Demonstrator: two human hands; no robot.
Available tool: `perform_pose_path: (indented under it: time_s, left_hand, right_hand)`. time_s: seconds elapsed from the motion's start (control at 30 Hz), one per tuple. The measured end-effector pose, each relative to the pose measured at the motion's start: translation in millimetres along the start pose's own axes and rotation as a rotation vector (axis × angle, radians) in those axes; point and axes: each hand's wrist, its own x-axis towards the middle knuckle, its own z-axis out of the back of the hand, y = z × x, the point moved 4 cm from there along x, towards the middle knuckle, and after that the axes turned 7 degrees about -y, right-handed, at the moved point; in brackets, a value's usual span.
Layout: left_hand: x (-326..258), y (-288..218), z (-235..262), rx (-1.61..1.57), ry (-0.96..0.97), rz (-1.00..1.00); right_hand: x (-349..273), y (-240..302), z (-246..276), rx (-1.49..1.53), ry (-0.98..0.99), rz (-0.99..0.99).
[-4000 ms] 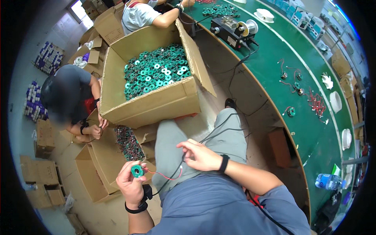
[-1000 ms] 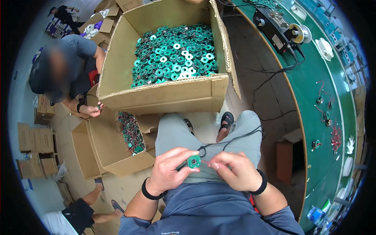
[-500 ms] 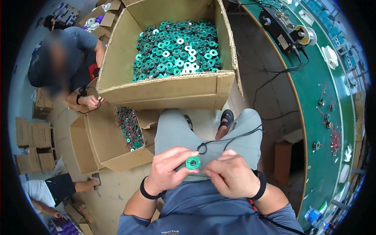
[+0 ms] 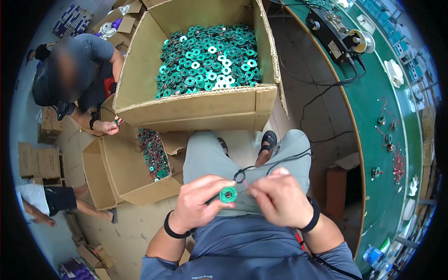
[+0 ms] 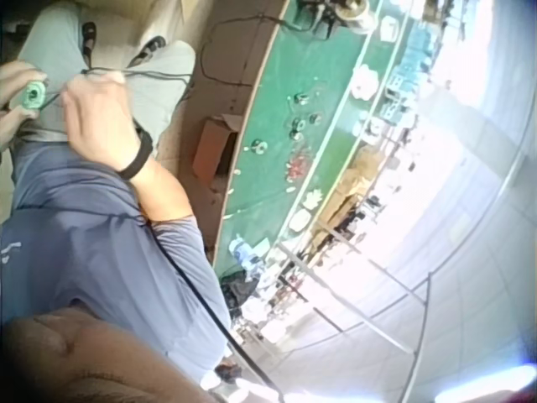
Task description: The person picks up a green component from a box, threads a red wire through its center, and wraps the wire around it. They then place the wired component onto a green table and repeat the process with another component.
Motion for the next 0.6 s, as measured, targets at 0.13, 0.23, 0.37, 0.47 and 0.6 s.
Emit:
perform_pose_path:
  time_s: [0.13,0.23,0.37,0.47,0.6]
  left_hand:
    - [0.1,2.0,-1.9,-0.034,0.044,0.017]
    - [-1.5,0.0,-3.4,-0.044,0.056,0.021]
    - [-0.7,-1.8,0.7,-0.011,0.053,-0.016]
    - [0.1,-1.2,1.0,0.021,0.024,-0.027]
    - [3.8,1.5,4.9,0.007,0.037,-0.022]
  right_hand:
    - [-1.8,21.1,-3.7,0.042,0.124,0.041]
    - [0.4,9.0,-1.9,-0.003,0.007,0.023]
    - [-5.0,16.2,-1.4,-0.052,0.017,0.060]
    - [-1.9,10.3,2.3,-0.086,-0.035,0.037]
    - [2.6,25.9,-2.3,-0.112,0.063,0.084]
